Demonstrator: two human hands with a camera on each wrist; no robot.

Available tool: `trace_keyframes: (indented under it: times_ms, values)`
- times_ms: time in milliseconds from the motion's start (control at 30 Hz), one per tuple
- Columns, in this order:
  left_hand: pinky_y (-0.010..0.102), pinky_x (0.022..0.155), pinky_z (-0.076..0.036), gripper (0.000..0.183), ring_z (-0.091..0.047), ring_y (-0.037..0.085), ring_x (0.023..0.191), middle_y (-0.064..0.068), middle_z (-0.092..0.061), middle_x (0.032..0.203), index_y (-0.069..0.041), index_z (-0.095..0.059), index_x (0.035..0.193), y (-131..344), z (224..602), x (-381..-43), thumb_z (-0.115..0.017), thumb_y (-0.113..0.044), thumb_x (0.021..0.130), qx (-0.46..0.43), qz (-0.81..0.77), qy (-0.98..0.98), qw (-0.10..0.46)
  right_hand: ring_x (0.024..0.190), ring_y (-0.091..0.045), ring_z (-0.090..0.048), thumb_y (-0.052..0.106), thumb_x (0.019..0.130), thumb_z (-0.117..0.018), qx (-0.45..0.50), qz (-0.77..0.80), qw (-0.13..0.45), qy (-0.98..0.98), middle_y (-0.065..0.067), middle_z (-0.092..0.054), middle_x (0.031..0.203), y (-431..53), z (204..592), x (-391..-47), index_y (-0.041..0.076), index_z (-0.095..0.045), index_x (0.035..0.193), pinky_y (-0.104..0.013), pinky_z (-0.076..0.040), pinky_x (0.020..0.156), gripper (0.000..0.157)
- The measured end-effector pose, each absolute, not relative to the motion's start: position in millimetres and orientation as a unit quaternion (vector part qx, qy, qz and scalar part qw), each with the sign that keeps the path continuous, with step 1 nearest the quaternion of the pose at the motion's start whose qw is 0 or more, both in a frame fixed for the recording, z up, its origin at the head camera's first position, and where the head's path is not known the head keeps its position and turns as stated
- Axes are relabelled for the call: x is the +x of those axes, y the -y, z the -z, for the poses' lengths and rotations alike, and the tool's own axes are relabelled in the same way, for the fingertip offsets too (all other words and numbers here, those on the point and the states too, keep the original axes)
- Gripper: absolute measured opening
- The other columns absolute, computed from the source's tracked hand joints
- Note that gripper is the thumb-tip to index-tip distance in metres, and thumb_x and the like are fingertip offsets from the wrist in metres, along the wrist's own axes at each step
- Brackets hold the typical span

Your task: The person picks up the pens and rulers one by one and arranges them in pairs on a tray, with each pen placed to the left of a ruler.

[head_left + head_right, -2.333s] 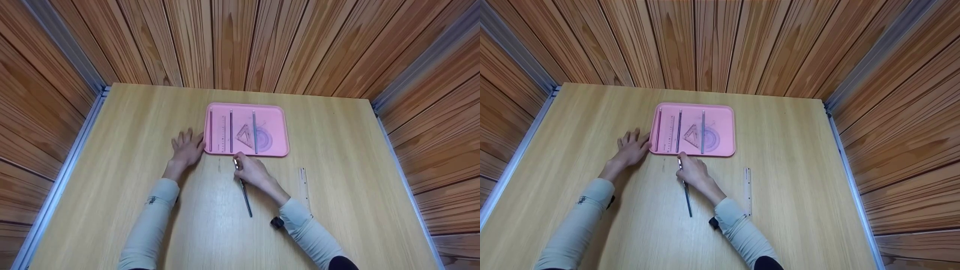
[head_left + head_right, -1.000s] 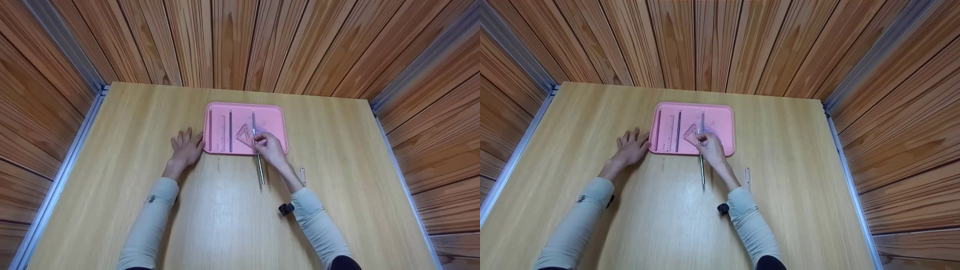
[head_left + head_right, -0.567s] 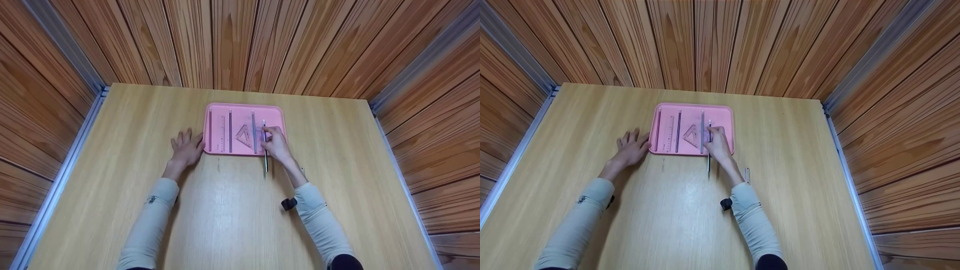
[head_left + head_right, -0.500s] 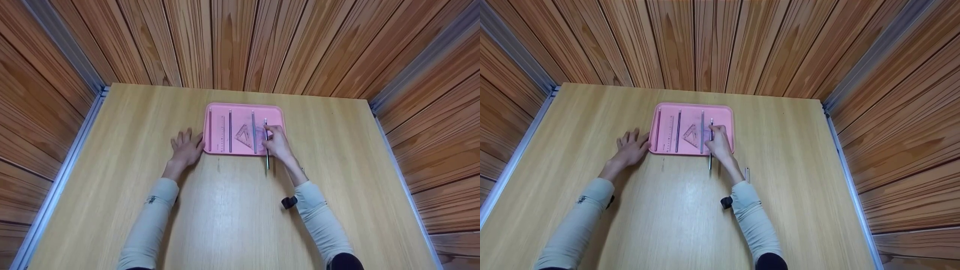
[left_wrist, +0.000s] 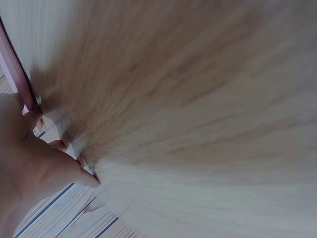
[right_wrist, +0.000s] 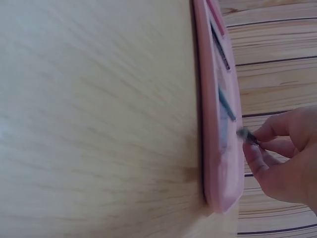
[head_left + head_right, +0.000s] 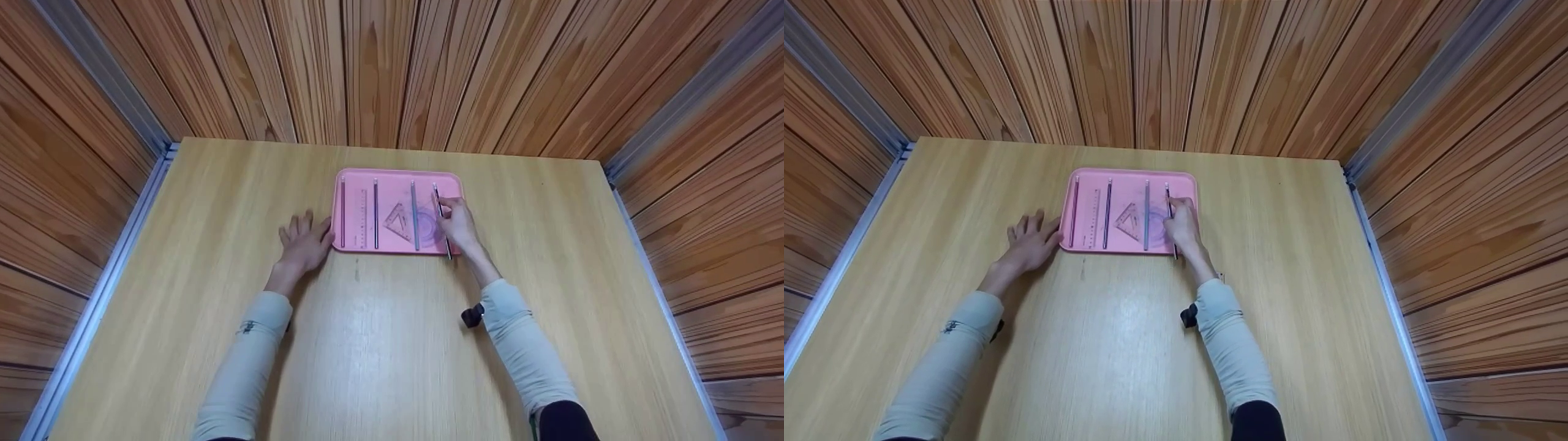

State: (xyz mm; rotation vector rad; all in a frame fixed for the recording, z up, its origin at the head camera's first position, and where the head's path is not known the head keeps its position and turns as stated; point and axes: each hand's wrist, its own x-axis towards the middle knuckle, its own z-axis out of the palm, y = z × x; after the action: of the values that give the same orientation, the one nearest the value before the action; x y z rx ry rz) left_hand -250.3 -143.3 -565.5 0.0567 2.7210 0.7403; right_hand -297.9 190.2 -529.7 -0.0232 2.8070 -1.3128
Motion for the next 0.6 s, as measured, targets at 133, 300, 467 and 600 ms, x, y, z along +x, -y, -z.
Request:
trace_keyframes:
  times_ms: [133, 300, 467, 600]
  values:
    - [0.068, 0.115, 0.016, 0.058, 0.015, 0.046, 0.151, 0.016, 0.005, 0.168, -0.028, -0.024, 0.159, 144, 565, -250, -0.027, -0.051, 0.105, 0.021, -0.260, -0.952, 0.161, 0.109, -0.034, -0.063, -0.009, 0.083, -0.054, 0.005, 0.439, 0.012, -0.898, -0.028, -0.054, 0.128, -191, 533, -303, -0.009, -0.055, 0.135, -0.036, -0.052, 0.093, 0.052]
    - [0.067, 0.115, 0.016, 0.058, 0.015, 0.045, 0.151, 0.016, 0.005, 0.168, -0.029, -0.023, 0.159, 144, 565, -250, -0.026, -0.052, 0.105, 0.021, -0.261, -0.951, 0.163, 0.117, -0.038, -0.062, -0.010, 0.082, -0.052, 0.018, 0.444, 0.011, -0.896, -0.028, -0.056, 0.129, -191, 538, -307, -0.009, -0.057, 0.133, -0.043, -0.053, 0.098, 0.051]
    - [0.067, 0.115, 0.016, 0.058, 0.014, 0.045, 0.151, 0.016, 0.005, 0.168, -0.029, -0.024, 0.159, 144, 563, -250, -0.027, -0.052, 0.105, 0.020, -0.265, -0.950, 0.162, 0.102, -0.034, -0.064, -0.008, 0.081, -0.052, 0.014, 0.413, -0.005, -0.911, -0.027, -0.064, 0.114, -192, 545, -310, -0.008, -0.064, 0.125, -0.043, -0.052, 0.093, 0.045]
    - [0.067, 0.116, 0.016, 0.057, 0.014, 0.045, 0.151, 0.016, 0.004, 0.168, -0.029, -0.025, 0.158, 145, 562, -249, -0.028, -0.051, 0.106, 0.020, -0.268, -0.950, 0.159, 0.099, -0.034, -0.067, -0.005, 0.085, -0.056, 0.000, 0.400, -0.018, -0.916, -0.024, -0.071, 0.105, -192, 549, -312, -0.007, -0.070, 0.114, -0.044, -0.052, 0.093, 0.032]
